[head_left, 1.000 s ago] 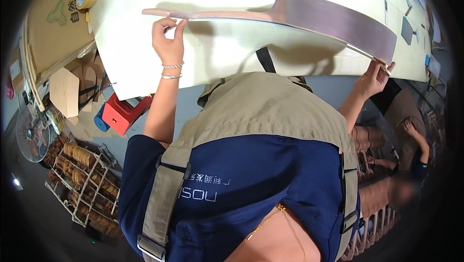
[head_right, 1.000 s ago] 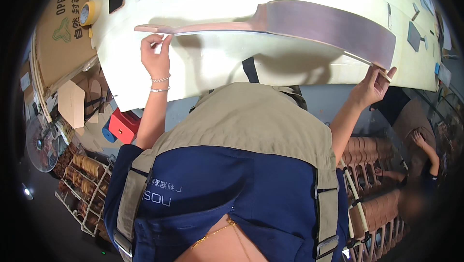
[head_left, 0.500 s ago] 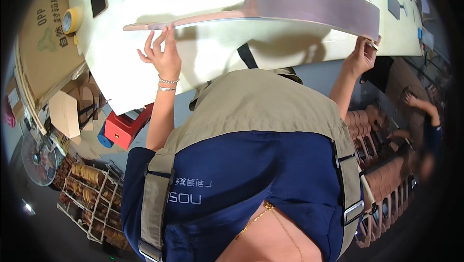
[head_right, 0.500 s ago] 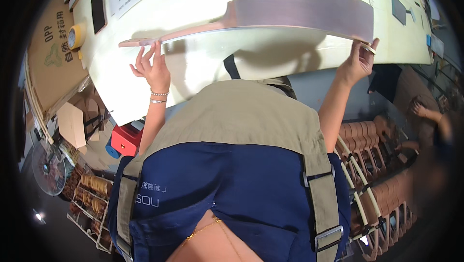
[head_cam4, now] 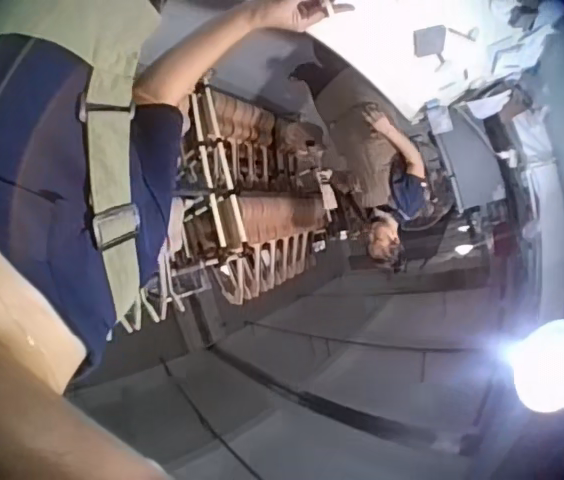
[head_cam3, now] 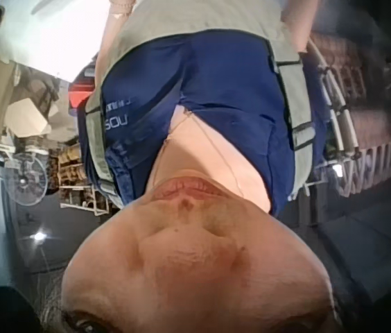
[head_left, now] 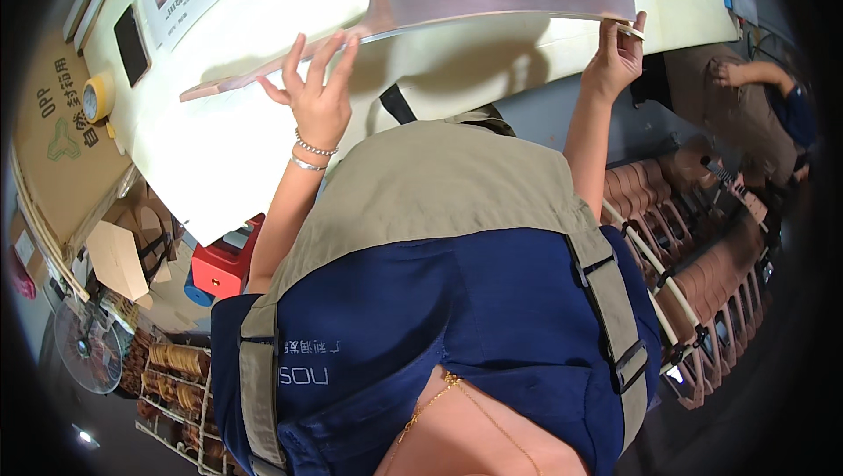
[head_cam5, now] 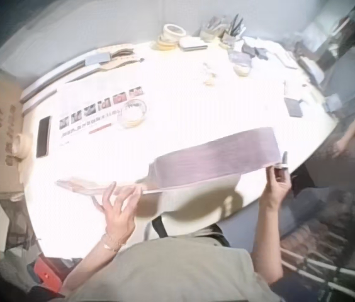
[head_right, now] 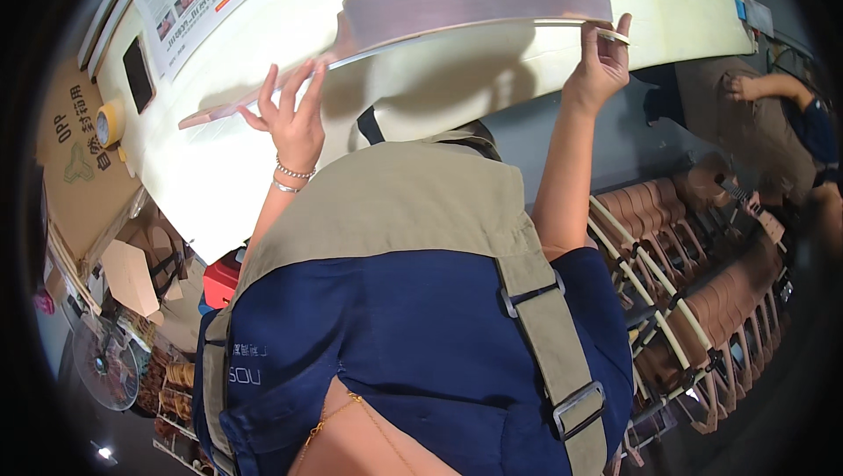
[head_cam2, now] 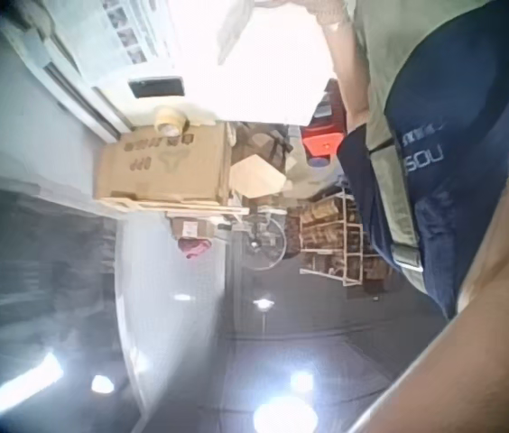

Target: The person assembles acoustic guitars by attaching necks to bodies. They apply tape to the neck joint, align the neck with the body, and press them together. The person wipes the guitar body with a cloth and places the assembled guitar on a rack before repeating the process with another unit.

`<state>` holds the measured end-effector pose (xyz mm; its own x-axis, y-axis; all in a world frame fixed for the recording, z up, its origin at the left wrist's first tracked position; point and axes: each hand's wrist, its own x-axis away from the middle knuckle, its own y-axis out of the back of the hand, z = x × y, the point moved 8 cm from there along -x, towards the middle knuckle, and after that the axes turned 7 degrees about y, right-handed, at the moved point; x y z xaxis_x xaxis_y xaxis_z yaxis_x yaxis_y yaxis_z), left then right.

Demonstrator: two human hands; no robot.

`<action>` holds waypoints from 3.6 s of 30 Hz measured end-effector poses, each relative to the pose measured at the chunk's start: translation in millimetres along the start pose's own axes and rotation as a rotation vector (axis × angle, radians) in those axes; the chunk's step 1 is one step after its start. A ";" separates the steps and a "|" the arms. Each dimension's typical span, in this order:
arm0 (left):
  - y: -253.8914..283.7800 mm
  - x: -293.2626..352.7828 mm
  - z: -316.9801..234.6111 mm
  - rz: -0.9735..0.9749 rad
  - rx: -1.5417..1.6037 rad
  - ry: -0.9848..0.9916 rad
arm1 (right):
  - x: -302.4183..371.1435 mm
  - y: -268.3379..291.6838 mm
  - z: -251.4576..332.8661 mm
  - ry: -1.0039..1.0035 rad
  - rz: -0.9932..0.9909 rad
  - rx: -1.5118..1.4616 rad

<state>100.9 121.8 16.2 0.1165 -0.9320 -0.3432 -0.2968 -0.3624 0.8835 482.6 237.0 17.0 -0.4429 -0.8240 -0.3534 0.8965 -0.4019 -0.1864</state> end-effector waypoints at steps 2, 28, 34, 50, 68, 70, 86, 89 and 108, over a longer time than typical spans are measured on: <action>-6.1 -6.1 -16.5 -0.010 0.016 -0.038 | 1.1 -4.3 3.3 -0.005 -0.011 0.000; -4.3 -70.4 -136.2 -0.043 0.092 -0.475 | 40.2 -3.8 -80.7 -0.316 -0.090 -0.087; -13.0 -150.1 -153.7 0.428 0.248 -0.177 | 39.7 -27.1 -69.1 -0.320 -0.064 -0.151; 296.7 -97.1 -21.2 -0.646 1.032 -0.119 | 52.7 -237.6 228.7 -0.001 0.627 -0.690; 291.4 -21.9 -61.2 -0.648 -0.171 -0.562 | 83.4 -261.0 247.5 0.155 0.853 -0.699; 291.6 -22.6 -61.2 -0.654 -0.183 -0.559 | 82.0 -260.4 247.6 0.148 0.858 -0.697; 284.7 -17.4 -53.8 -0.856 -0.224 -0.614 | 75.1 -257.0 248.9 0.188 0.825 -0.663; 285.9 -23.4 -68.5 -0.669 -0.164 -0.619 | 72.1 -260.0 253.9 0.200 0.827 -0.666; 284.8 -24.8 -76.2 -0.630 -0.279 -0.395 | 57.3 -247.5 294.2 0.486 0.742 -0.369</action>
<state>85.6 41.7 300.7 -0.1768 -0.5017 -0.8468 -0.0326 -0.8569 0.5145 238.8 171.7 312.6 0.2056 -0.5290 -0.8234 0.9270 0.3750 -0.0094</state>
